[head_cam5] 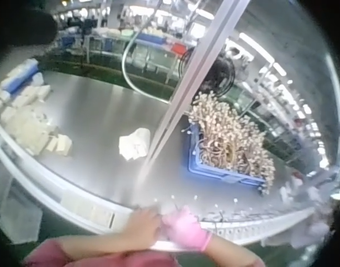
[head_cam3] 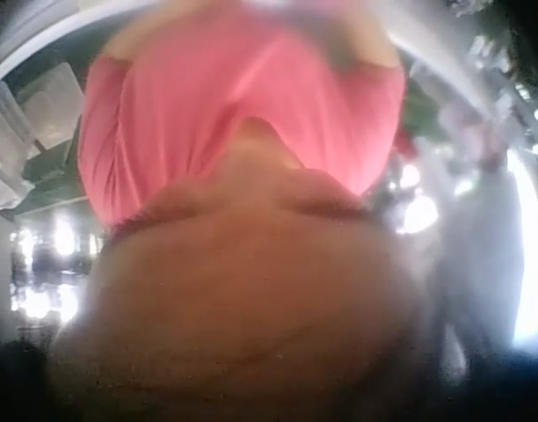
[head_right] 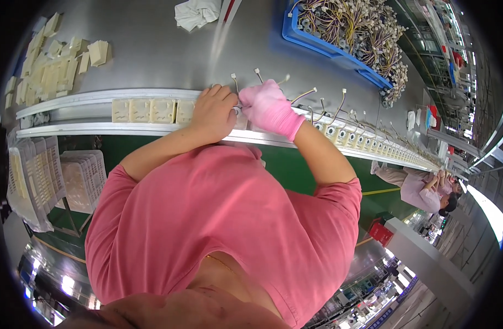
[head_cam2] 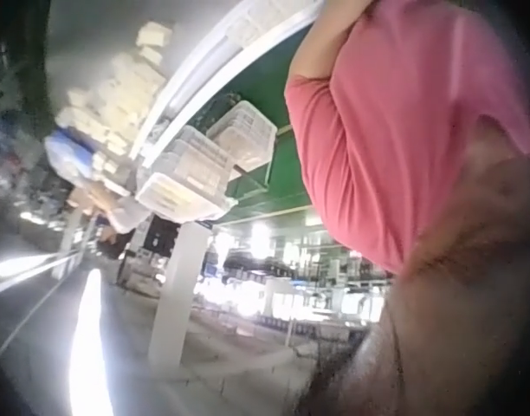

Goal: The person connects electrical wires into plastic housing components by hand on an assembly line, joining the wires with connectors.

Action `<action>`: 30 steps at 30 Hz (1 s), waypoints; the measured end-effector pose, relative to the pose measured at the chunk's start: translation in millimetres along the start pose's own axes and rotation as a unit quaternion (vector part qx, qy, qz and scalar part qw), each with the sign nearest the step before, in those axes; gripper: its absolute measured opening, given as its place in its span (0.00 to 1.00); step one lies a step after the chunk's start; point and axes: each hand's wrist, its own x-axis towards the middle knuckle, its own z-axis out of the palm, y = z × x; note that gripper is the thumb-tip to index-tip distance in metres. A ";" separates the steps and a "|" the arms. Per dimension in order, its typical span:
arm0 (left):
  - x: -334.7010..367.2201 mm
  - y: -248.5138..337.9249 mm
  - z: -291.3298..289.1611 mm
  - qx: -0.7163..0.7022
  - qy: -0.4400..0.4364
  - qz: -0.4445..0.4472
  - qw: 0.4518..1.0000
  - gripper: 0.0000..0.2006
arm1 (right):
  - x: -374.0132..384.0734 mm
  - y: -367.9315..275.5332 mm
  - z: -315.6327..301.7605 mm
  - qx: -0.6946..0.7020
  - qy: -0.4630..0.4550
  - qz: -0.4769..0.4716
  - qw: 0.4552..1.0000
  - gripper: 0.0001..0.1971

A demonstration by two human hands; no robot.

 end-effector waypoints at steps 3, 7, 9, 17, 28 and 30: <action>-1.3 -2.2 0.7 -0.004 0.016 0.001 1.000 0.07 | 7.3 20.8 -19.8 0.277 0.002 0.029 0.960 0.10; -1.1 1.0 0.2 -0.026 0.037 -0.008 0.999 0.04 | 51.2 70.2 -19.8 0.030 -0.048 0.176 0.983 0.18; -1.7 2.0 0.5 -0.018 0.031 -0.003 0.999 0.05 | 67.3 92.4 12.3 -0.020 -0.184 0.180 0.966 0.20; -2.9 0.6 -1.8 -0.013 0.021 -0.014 1.000 0.05 | 94.6 110.7 36.9 -0.092 -0.186 0.110 0.972 0.14; 34.5 -1.5 -35.7 -0.123 0.058 -0.079 0.987 0.23 | 36.4 77.5 -101.8 0.328 0.089 0.009 0.940 0.10; 65.8 3.4 -39.9 -0.084 0.119 -0.018 0.989 0.24 | 17.2 44.8 -111.6 0.341 0.132 -0.022 0.930 0.10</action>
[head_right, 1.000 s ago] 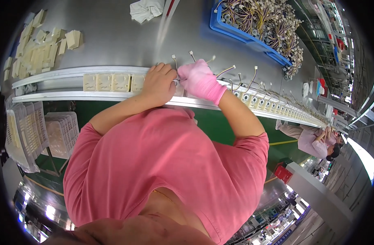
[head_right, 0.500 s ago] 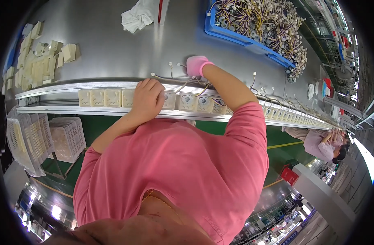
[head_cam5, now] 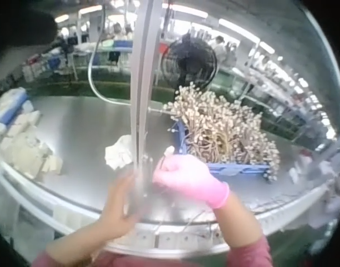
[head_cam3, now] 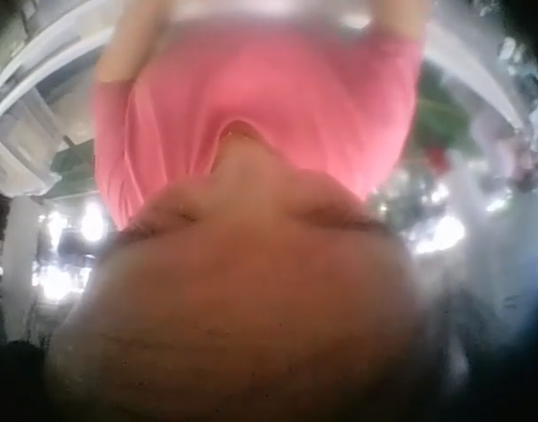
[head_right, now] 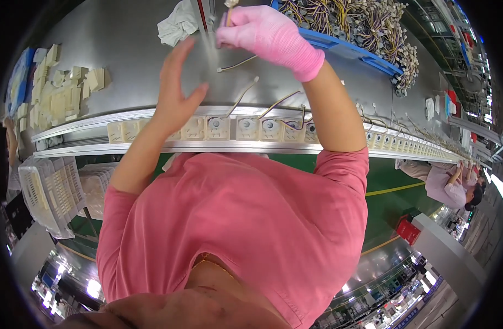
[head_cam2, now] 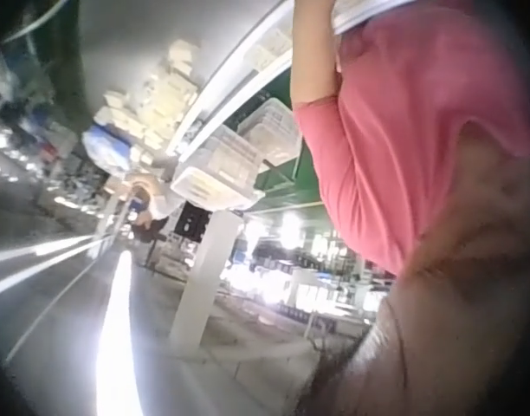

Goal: The person connects electrical wires into plastic housing components by hand on an assembly line, joining the wires with connectors.

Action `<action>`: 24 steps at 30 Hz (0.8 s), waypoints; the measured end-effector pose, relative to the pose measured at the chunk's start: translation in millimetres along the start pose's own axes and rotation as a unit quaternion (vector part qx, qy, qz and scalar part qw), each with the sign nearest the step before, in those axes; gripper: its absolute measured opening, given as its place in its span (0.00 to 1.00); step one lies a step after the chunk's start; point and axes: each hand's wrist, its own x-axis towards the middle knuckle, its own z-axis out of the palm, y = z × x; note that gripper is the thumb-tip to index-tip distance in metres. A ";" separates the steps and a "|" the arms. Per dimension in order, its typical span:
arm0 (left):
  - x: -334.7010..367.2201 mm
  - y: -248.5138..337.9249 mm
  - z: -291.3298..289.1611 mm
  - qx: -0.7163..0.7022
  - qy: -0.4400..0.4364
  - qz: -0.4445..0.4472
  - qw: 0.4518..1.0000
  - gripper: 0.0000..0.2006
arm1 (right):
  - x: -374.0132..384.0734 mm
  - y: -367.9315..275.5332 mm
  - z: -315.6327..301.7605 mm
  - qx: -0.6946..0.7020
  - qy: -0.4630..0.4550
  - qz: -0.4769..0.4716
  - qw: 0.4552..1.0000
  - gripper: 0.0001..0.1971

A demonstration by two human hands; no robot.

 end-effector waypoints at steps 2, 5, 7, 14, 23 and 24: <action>24.7 7.2 1.3 0.069 0.067 0.089 0.991 0.20 | -12.4 -29.3 10.0 0.183 0.042 -0.065 0.980 0.11; 28.8 -23.0 -6.2 0.040 -0.114 0.058 0.991 0.13 | -20.9 -46.5 14.8 0.215 0.120 -0.094 0.965 0.12; 36.7 -18.8 -23.0 0.036 -0.225 -0.085 0.970 0.11 | -18.1 -39.9 19.0 0.265 0.258 -0.110 0.922 0.15; -5.8 -52.6 -24.2 -0.473 -0.201 -0.366 0.776 0.21 | -23.9 14.4 94.4 0.253 0.090 0.122 0.956 0.21; -19.1 -61.7 -19.8 -0.388 -0.160 -0.315 0.851 0.19 | -23.7 -4.2 168.2 -0.219 0.215 0.082 0.948 0.10; -16.9 -66.2 -25.4 -0.368 -0.225 -0.353 0.830 0.18 | -26.0 -4.2 166.0 -0.238 0.222 0.036 0.945 0.10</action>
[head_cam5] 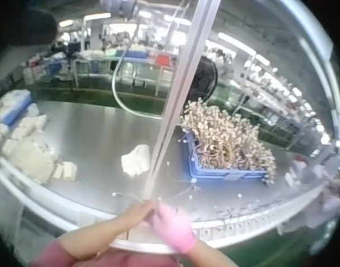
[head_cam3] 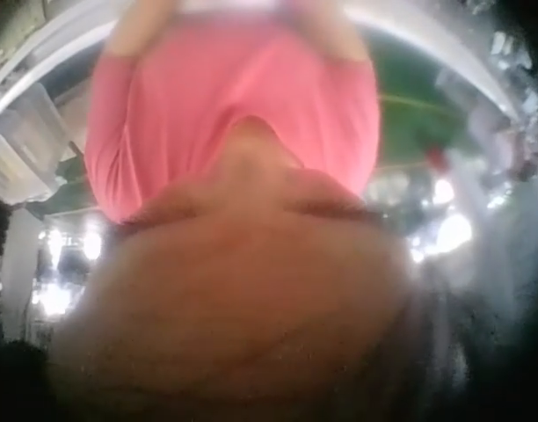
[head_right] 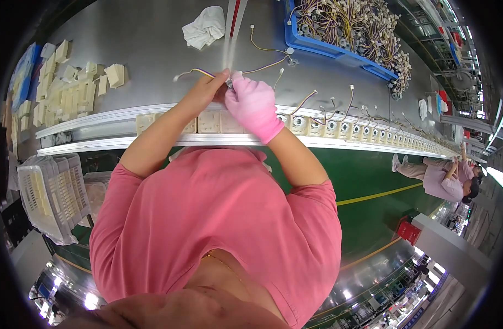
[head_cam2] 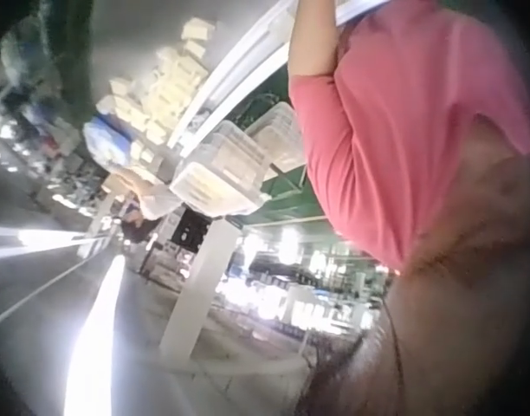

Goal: The person connects electrical wires into plastic housing components by hand on an assembly line, joining the wires with connectors.

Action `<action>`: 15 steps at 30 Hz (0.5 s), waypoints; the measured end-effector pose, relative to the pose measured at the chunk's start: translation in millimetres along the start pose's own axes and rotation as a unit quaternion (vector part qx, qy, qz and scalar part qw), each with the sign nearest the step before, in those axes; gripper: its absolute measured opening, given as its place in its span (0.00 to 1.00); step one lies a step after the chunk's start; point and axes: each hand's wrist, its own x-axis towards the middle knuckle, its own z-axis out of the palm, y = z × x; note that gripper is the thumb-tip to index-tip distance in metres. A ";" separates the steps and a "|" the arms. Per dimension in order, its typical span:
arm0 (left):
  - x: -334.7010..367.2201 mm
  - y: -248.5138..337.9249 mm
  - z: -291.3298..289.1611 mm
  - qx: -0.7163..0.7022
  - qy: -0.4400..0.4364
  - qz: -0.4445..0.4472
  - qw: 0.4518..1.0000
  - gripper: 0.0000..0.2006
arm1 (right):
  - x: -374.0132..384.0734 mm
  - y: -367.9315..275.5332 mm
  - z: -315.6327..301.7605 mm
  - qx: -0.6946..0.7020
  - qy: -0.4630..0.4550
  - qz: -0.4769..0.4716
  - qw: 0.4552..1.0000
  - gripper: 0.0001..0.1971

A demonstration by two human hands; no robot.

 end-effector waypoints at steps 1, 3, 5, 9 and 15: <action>-0.7 1.5 -3.6 0.023 -0.038 -0.067 0.997 0.20 | -0.8 1.8 -2.4 -0.008 0.019 -0.046 0.999 0.12; -4.1 2.4 -2.7 -0.017 -0.049 -0.056 0.997 0.20 | -4.5 12.6 6.4 0.207 -0.041 0.028 0.977 0.14; -7.8 0.1 -2.2 -0.056 -0.060 -0.045 0.996 0.20 | -10.5 20.2 7.4 0.411 -0.099 0.102 0.900 0.16; -24.3 -1.9 1.2 0.271 -0.031 0.076 0.959 0.14 | -14.3 5.7 -19.7 0.107 -0.155 -0.002 0.982 0.13; -44.7 -10.5 5.9 0.485 -0.026 0.273 0.830 0.05 | -18.5 22.2 -6.3 -0.082 -0.177 -0.272 0.942 0.08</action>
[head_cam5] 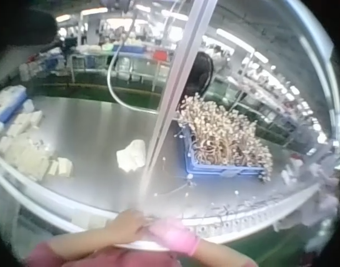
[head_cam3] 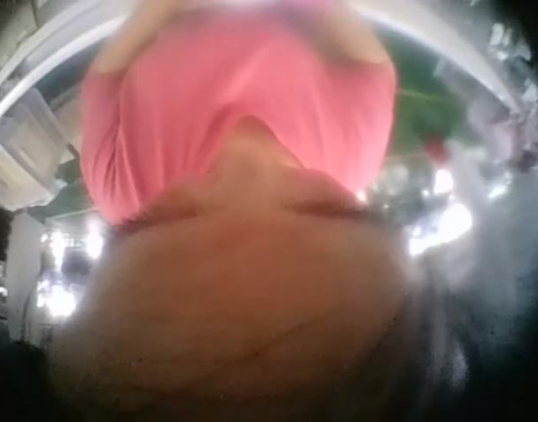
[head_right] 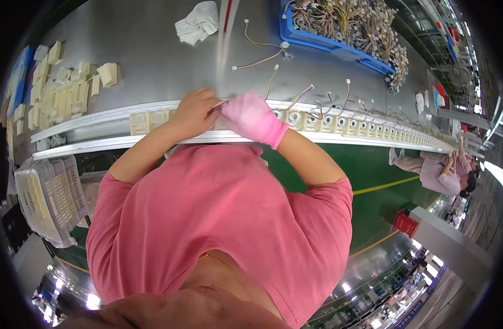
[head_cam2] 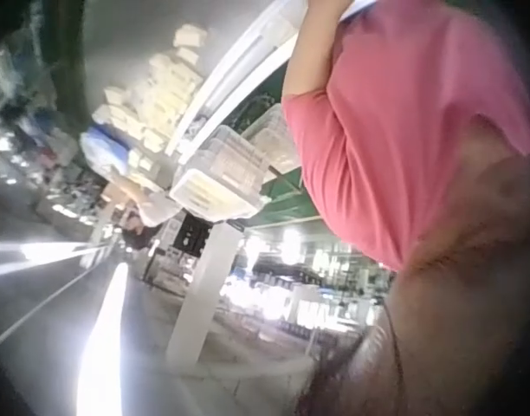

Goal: The person connects electrical wires into plastic housing components by hand on an assembly line, joining the wires with connectors.

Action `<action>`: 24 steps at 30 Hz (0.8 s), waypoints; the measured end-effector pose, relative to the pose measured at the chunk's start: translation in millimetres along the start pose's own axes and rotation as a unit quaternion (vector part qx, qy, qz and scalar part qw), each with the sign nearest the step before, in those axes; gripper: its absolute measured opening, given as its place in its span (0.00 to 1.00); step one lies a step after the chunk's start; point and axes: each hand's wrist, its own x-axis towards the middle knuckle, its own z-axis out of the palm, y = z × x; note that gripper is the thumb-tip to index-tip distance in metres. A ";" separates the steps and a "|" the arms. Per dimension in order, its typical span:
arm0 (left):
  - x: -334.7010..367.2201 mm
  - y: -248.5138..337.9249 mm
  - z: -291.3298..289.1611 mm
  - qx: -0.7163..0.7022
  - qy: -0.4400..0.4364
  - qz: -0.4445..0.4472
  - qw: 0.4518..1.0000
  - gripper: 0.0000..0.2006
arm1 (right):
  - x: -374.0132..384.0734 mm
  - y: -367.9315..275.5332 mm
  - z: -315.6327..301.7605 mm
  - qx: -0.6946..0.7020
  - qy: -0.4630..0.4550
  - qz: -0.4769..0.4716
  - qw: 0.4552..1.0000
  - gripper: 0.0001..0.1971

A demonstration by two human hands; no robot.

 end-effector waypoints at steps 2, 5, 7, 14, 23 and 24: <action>-4.4 -1.8 2.7 0.019 0.036 0.039 0.998 0.03 | 2.4 -1.4 0.3 -0.027 -0.031 0.013 0.999 0.09; -6.3 2.8 6.7 0.051 0.041 0.018 0.998 0.05 | -1.8 -6.7 5.8 -0.090 0.022 0.008 0.996 0.09; -8.0 2.4 14.5 0.060 0.068 0.022 0.996 0.07 | -10.7 -15.4 17.7 -0.084 0.071 0.049 0.993 0.09; -6.7 7.7 23.4 0.113 0.091 -0.009 0.989 0.07 | -13.3 -36.4 15.6 0.084 0.131 0.179 0.971 0.07; -5.3 11.0 21.4 0.097 0.080 0.004 0.992 0.07 | -11.1 -44.2 20.1 0.048 0.190 0.238 0.951 0.06; -5.2 10.3 22.2 0.099 0.080 0.004 0.992 0.07 | -10.6 -42.2 19.4 0.049 0.191 0.237 0.951 0.06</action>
